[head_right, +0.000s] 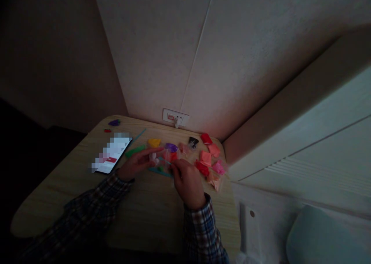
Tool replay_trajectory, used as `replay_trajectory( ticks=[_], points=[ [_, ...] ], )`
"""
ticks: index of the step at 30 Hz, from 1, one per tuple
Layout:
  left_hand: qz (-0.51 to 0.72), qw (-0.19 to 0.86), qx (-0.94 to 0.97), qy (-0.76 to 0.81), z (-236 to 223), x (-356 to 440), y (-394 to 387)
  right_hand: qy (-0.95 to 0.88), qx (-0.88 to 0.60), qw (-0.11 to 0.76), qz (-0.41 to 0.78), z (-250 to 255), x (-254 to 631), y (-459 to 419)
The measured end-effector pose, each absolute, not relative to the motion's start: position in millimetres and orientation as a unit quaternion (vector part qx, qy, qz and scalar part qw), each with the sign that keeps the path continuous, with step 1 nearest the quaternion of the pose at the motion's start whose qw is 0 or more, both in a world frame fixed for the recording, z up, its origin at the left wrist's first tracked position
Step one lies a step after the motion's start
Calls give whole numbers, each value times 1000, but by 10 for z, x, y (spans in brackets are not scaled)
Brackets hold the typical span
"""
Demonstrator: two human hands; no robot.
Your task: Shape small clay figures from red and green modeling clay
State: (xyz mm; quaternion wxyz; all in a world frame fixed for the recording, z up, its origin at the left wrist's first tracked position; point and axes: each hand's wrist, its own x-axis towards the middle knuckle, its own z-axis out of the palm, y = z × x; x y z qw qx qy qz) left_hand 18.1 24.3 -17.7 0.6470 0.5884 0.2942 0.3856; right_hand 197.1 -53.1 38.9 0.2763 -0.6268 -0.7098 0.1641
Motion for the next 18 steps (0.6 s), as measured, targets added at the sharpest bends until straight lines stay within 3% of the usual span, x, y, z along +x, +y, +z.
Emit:
replay_trajectory(
  ticks=[13, 18],
  points=[
    [380, 666, 558, 317, -128, 167, 247, -731, -603, 278, 156, 371, 2002, -528],
    [387, 667, 551, 318, -126, 174, 250, -745, -611, 235, 129, 390, 1985, -526]
  ],
)
